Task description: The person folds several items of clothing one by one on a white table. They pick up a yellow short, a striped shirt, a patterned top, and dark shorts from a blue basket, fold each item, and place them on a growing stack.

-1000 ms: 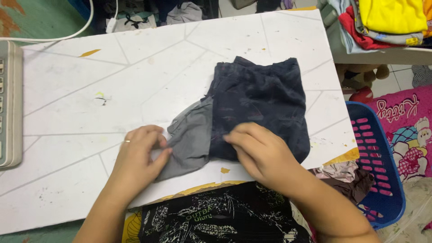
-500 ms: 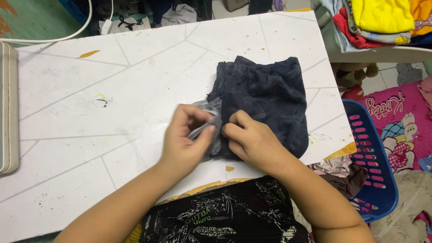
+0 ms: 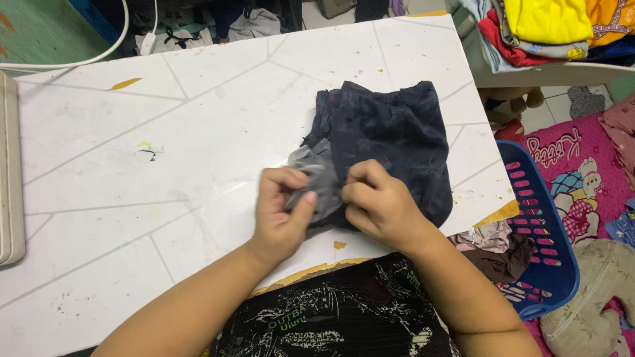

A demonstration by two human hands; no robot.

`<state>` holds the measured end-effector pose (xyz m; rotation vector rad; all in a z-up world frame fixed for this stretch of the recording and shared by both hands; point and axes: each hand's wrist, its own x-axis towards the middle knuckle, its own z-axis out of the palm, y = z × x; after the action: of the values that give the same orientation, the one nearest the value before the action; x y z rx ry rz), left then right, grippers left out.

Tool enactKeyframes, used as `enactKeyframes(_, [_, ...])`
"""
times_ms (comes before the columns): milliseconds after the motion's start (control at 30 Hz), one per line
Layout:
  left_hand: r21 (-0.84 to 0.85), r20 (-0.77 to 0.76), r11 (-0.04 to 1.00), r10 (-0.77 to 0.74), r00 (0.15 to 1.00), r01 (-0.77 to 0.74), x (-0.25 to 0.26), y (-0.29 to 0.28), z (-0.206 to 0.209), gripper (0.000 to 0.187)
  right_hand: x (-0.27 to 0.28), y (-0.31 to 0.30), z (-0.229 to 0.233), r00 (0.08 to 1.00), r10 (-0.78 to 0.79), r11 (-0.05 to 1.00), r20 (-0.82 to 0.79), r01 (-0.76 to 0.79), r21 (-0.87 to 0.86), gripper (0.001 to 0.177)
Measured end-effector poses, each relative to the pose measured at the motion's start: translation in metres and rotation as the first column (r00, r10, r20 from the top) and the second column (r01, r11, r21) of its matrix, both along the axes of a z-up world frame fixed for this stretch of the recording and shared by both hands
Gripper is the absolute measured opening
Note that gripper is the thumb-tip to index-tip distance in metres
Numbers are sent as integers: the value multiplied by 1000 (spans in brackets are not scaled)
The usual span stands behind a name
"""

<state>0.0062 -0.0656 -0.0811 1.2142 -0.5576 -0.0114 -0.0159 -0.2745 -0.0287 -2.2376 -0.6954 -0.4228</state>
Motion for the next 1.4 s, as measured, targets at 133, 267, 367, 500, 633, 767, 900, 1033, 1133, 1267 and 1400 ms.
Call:
enactKeyframes(133, [106, 10, 981, -166, 986, 164, 3, -5, -1, 26, 1, -3, -9, 995, 2, 993, 96, -13, 114, 27])
enactKeyframes(267, [305, -131, 897, -292, 947, 319, 13, -2, -7, 16, 4, -5, -9, 970, 43, 987, 238, -78, 139, 29])
enactKeyframes(367, [529, -54, 778, -369, 928, 340, 25, -5, -9, 8, 4, -5, -6, 942, 83, 990, 326, -115, 81, 30])
enactKeyframes(500, [697, 417, 717, -439, 796, 31, 49, -20, -3, 32, 6, 1, -4, 889, 248, 967, 385, -249, -47, 29])
enactKeyframes(633, [647, 638, 714, -315, 703, -267, 48, -31, 3, 56, 2, 3, -8, 913, 208, 977, 352, -207, -41, 25])
enactKeyframes(767, [629, -190, 713, -247, 950, 311, 46, -20, 7, 49, 3, 0, -7, 965, 58, 989, 254, -91, 120, 19])
enactKeyframes(900, [97, -716, 913, -212, 666, 396, 50, -8, 11, 55, 2, 6, -6, 982, -122, 992, 143, 117, 43, 23])
enactKeyframes(1033, [164, -697, 895, -193, 691, 415, 42, -17, 19, 57, 0, 4, 5, 996, -84, 996, -15, 84, 26, 24])
enactKeyframes(1133, [205, -472, 908, -236, 849, 366, 36, -24, 23, 71, 0, -19, 21, 983, -132, 971, -130, 154, 180, 24])
enactKeyframes(1267, [284, -502, 803, -341, 795, 524, 31, -22, 15, 64, 29, -64, 30, 925, -370, 925, 88, 376, -61, 28])
enactKeyframes(1400, [606, -189, 754, -174, 966, 255, 29, -21, 8, 65, 78, -79, 19, 959, -270, 890, 91, 285, -357, 39])
